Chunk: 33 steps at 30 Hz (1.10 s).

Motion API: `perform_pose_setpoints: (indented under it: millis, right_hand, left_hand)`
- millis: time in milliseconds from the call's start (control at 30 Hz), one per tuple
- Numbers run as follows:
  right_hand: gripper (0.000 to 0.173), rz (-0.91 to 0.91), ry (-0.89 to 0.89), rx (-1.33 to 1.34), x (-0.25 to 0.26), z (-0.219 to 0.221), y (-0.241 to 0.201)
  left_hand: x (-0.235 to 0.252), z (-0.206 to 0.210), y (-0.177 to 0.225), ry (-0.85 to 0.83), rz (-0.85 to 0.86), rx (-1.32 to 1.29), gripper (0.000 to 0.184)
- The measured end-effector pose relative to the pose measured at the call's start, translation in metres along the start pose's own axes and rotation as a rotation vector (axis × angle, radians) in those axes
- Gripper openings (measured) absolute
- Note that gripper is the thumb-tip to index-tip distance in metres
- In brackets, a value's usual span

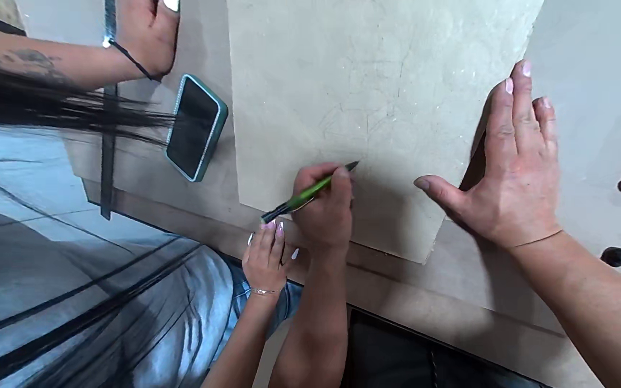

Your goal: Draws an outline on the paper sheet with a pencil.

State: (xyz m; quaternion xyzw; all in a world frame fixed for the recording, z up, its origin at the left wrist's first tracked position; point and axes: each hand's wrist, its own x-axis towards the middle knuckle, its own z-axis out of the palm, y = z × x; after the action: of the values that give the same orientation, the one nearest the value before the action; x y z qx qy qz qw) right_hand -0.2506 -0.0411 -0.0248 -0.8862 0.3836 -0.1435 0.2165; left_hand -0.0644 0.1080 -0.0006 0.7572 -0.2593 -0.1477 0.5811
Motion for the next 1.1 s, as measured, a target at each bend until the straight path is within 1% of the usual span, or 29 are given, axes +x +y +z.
perform_pose_setpoints:
  millis: [100, 200, 300, 433, 533, 600, 667, 733, 800, 900, 933, 967, 1033, 1100]
  right_hand:
    - [0.127, 0.006, 0.011, -0.002, 0.001, 0.001, -0.001]
    - [0.126, 0.002, 0.010, -0.001, 0.002, 0.001, 0.000]
    - [0.126, 0.005, 0.005, -0.003, 0.002, 0.000, -0.001]
    - [0.127, 0.000, 0.009, -0.006, 0.001, 0.002, 0.001]
    - [0.126, -0.001, 0.002, 0.005, 0.001, 0.001, 0.000]
    - [0.126, 0.008, -0.007, 0.011, 0.001, 0.000, 0.000]
    - [0.126, 0.010, -0.023, 0.012, 0.001, -0.002, 0.000]
    - [0.126, 0.016, -0.042, 0.017, 0.001, -0.002, 0.000]
    - [0.125, 0.038, -0.061, 0.003, 0.001, -0.004, 0.000]
    - [0.118, 0.073, -0.094, -0.017, -0.001, -0.003, -0.003]
    - [0.118, 0.062, -0.067, -0.011, -0.001, -0.002, -0.003]
    - [0.120, 0.041, -0.030, -0.002, 0.000, 0.000, -0.001]
    - [0.124, 0.024, -0.012, 0.015, 0.000, 0.000, 0.000]
    - [0.125, 0.020, -0.007, 0.026, 0.002, 0.000, 0.000]
  left_hand:
    - [0.010, 0.010, 0.011, -0.042, -0.007, 0.010, 0.008]
    - [0.016, 0.019, -0.002, 0.036, 0.068, -0.049, 0.005]
    - [0.023, 0.023, -0.002, 0.021, 0.080, -0.042, 0.007]
    - [0.040, 0.040, 0.004, 0.027, 0.073, -0.019, 0.005]
    - [0.042, 0.047, 0.007, 0.016, 0.087, -0.029, 0.004]
    - [0.038, 0.036, 0.004, 0.035, 0.063, -0.023, 0.005]
    - [0.024, 0.006, -0.005, 0.072, 0.018, -0.015, 0.007]
    - [0.007, -0.029, -0.016, 0.169, -0.033, 0.021, 0.007]
    - [-0.004, -0.049, -0.024, 0.251, -0.061, 0.035, 0.009]
    - [-0.007, -0.055, -0.024, 0.282, -0.079, 0.012, 0.010]
    - [-0.005, -0.053, -0.023, 0.281, -0.083, -0.003, 0.010]
    - [-0.004, -0.051, -0.023, 0.285, -0.081, -0.014, 0.010]
    - [-0.005, -0.051, -0.023, 0.289, -0.082, -0.018, 0.010]
    - [-0.003, -0.054, -0.020, 0.236, -0.102, -0.032, 0.010]
